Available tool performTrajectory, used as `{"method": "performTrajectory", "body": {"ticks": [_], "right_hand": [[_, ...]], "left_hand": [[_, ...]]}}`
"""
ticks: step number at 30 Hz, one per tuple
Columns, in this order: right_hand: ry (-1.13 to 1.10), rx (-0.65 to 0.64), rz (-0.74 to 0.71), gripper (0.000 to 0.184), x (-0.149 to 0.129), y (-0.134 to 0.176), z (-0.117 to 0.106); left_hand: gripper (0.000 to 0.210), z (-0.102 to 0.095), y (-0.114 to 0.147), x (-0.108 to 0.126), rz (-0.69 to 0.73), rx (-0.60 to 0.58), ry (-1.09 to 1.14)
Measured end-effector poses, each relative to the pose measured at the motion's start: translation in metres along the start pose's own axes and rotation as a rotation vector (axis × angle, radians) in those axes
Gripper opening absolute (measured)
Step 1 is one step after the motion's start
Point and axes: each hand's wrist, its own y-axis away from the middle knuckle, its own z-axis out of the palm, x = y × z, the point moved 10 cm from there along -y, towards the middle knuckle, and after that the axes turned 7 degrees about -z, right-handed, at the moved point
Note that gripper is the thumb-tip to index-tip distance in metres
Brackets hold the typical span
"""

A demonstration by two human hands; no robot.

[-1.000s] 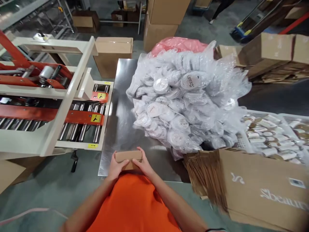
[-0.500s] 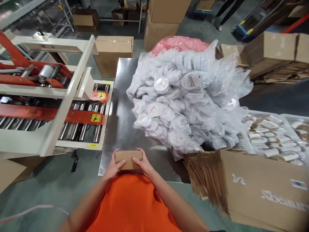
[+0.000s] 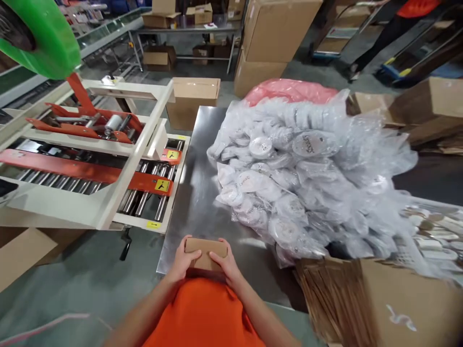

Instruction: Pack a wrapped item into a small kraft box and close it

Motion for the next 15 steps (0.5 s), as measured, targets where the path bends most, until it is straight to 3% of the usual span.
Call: {"method": "performTrajectory", "body": {"ticks": [9,11,15], "right_hand": [[-0.045,0.26,-0.035,0.104,0.011,0.002,0.001],[-0.078,0.32,-0.003,0.11,0.011,-0.001,0.008],[-0.12,0.417,0.011,0.111,-0.011,-0.028,0.031]], "left_hand": [[0.104,0.009,-0.016,0.027,-0.023,-0.212,-0.048],[0.098,-0.001,-0.026,0.042,0.035,-0.168,-0.16],[0.062,-0.028,-0.027,0.086,0.238,0.079,-0.524]]}}
